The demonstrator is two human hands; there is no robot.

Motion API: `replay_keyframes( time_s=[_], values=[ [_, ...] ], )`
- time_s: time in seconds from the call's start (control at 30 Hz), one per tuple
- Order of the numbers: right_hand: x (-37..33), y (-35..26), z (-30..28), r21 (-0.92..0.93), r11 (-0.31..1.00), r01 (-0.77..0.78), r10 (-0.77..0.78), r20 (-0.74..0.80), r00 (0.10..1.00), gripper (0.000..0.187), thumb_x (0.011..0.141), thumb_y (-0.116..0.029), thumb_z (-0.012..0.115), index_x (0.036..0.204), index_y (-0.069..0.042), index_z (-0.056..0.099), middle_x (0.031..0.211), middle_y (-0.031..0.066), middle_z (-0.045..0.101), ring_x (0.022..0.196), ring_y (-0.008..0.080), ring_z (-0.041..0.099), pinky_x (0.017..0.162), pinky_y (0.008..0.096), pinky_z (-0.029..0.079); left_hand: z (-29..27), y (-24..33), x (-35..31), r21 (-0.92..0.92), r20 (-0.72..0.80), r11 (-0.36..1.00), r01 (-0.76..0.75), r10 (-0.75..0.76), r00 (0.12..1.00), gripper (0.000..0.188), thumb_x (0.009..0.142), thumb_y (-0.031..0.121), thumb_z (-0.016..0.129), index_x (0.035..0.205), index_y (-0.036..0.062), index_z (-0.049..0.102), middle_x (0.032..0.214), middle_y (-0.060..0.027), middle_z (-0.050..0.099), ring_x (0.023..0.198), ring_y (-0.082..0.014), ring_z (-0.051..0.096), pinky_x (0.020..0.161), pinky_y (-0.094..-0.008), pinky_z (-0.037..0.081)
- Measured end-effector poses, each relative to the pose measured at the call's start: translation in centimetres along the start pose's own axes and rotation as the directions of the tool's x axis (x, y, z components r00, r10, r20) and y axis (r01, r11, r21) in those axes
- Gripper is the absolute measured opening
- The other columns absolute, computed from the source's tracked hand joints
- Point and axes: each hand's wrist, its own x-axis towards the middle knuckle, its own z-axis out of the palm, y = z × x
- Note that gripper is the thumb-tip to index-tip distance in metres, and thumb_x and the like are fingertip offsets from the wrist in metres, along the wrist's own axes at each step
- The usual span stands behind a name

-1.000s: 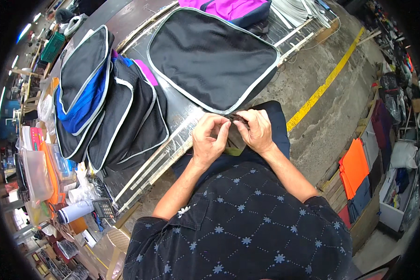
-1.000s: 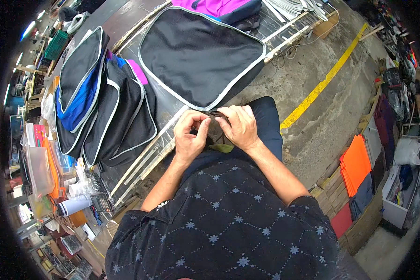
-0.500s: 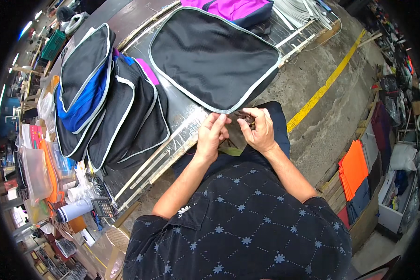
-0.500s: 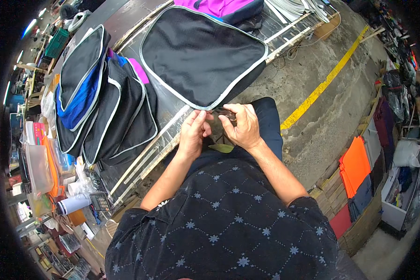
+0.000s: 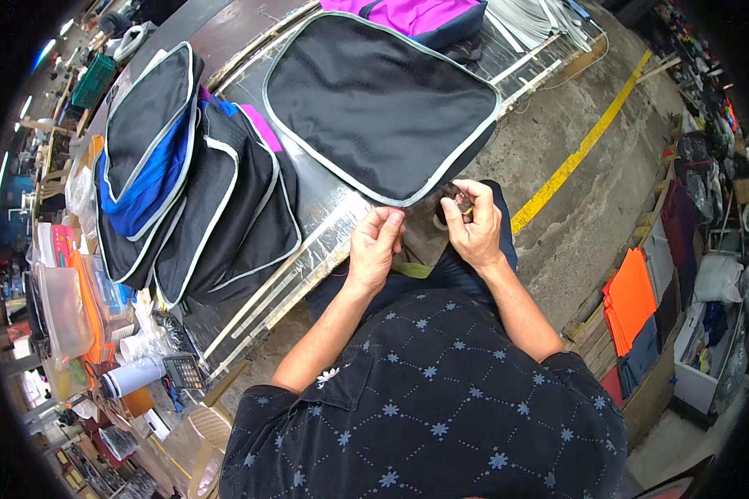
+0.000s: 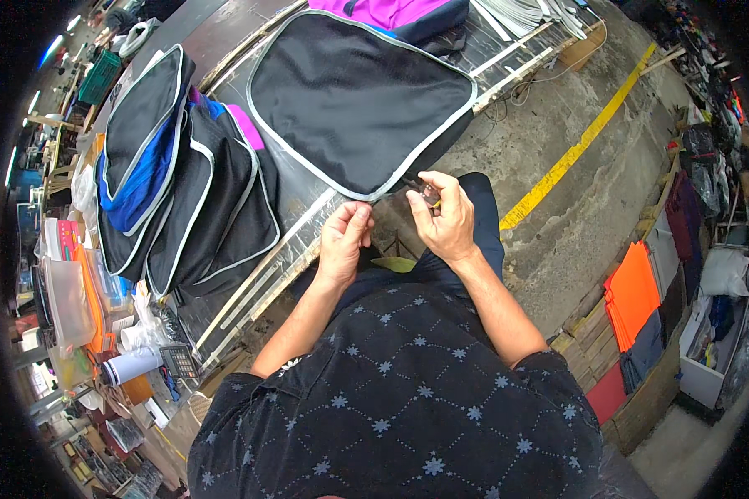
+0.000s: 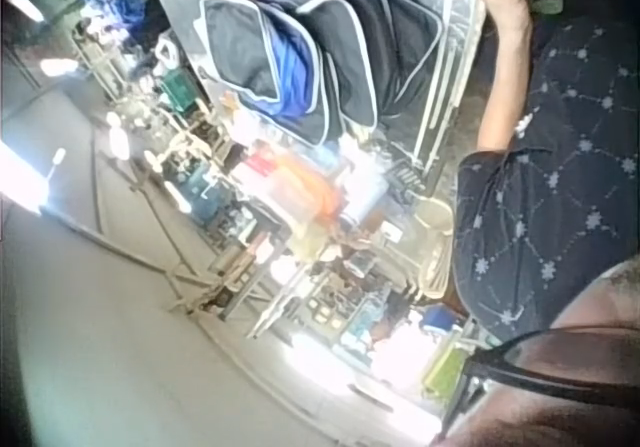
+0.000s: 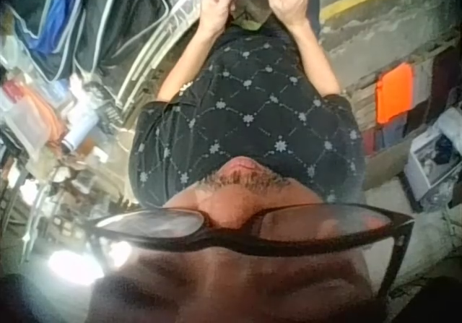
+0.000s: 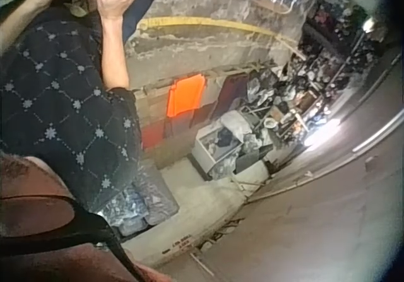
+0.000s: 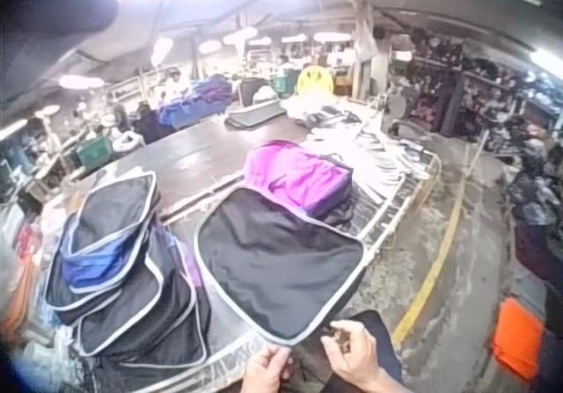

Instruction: Trimming loose threads from manufactured bag components using a pair of thread nippers.

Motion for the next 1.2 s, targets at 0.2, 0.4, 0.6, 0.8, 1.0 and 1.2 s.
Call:
replay_keyframes(
  time_s=[0.2, 0.4, 0.6, 0.8, 1.0, 1.2],
  values=[
    [-0.2, -0.9, 0.1, 0.004, 0.996, 0.088, -0.088, 0.062, 0.994, 0.048, 0.092, -0.020, 0.091, 0.128, -0.004, 0.063, 0.091, 0.0057, 0.068, 0.074, 0.0150, 0.065, 0.062, 0.0302, 0.054, -1.0, -0.9, -0.4, 0.077, 0.042, 0.997, -0.024, 0.021, 0.999, 0.023, 0.113, 0.029, 0.067, 0.116, 0.0066, 0.070, 0.095, -0.0016, 0.071, 0.070, -0.0072, 0.057, 0.065, -0.0227, 0.045],
    [-0.8, -1.8, 0.8, 0.021, 0.999, 0.044, -0.046, 0.099, 0.994, 0.039, 0.094, -0.022, 0.088, 0.122, -0.005, 0.067, 0.095, 0.0102, 0.073, 0.078, 0.0270, 0.072, 0.069, 0.0392, 0.058, 0.1, 1.7, 1.6, -0.276, 0.033, 0.949, 0.155, -0.151, 0.988, 0.040, 0.113, 0.041, 0.065, 0.110, 0.0012, 0.073, 0.089, -0.0020, 0.071, 0.069, -0.0082, 0.057, 0.063, -0.0257, 0.044],
    [0.5, -4.2, 0.1, 0.037, 0.999, 0.029, -0.029, -0.004, 1.000, 0.033, 0.093, -0.019, 0.090, 0.115, -0.003, 0.071, 0.084, 0.0093, 0.074, 0.068, 0.0222, 0.073, 0.058, 0.0339, 0.055, 1.9, 4.9, 3.7, -0.358, 0.229, 0.895, 0.264, -0.190, 0.955, 0.049, 0.111, 0.043, 0.068, 0.120, -0.0045, 0.076, 0.100, -0.0052, 0.074, 0.074, -0.0096, 0.061, 0.071, -0.0282, 0.050],
    [2.0, -5.1, 0.2, 0.008, 1.000, -0.010, 0.011, -0.044, 0.999, 0.031, 0.094, -0.013, 0.090, 0.114, -0.001, 0.070, 0.084, 0.0074, 0.076, 0.067, 0.0093, 0.067, 0.058, 0.0270, 0.051, 2.7, 4.1, 3.9, -0.375, 0.311, 0.902, 0.215, -0.095, 0.946, 0.045, 0.110, 0.042, 0.071, 0.120, -0.0015, 0.077, 0.100, -0.0033, 0.074, 0.077, -0.0098, 0.061, 0.073, -0.0277, 0.050],
    [2.0, -5.2, 0.0, 0.010, 0.998, -0.068, 0.069, -0.068, 0.995, 0.029, 0.094, -0.011, 0.090, 0.114, -0.001, 0.070, 0.088, 0.0098, 0.079, 0.068, 0.0088, 0.070, 0.056, 0.0273, 0.051, 3.6, 3.7, 3.4, -0.391, 0.244, 0.881, 0.266, -0.180, 0.953, 0.044, 0.111, 0.043, 0.070, 0.120, 0.0004, 0.077, 0.094, -0.0016, 0.072, 0.077, -0.0099, 0.061, 0.074, -0.0278, 0.049],
    [1.9, -4.2, 0.0, -0.088, 0.988, 0.128, -0.134, -0.069, 0.989, 0.031, 0.093, -0.009, 0.089, 0.117, -0.001, 0.071, 0.085, 0.0087, 0.077, 0.066, 0.0150, 0.071, 0.058, 0.0300, 0.053, 3.2, 3.2, 3.6, -0.384, 0.242, 0.888, 0.252, -0.167, 0.956, 0.045, 0.111, 0.043, 0.069, 0.121, -0.0005, 0.076, 0.097, -0.0026, 0.074, 0.078, -0.0096, 0.061, 0.074, -0.0275, 0.049]
  ],
)
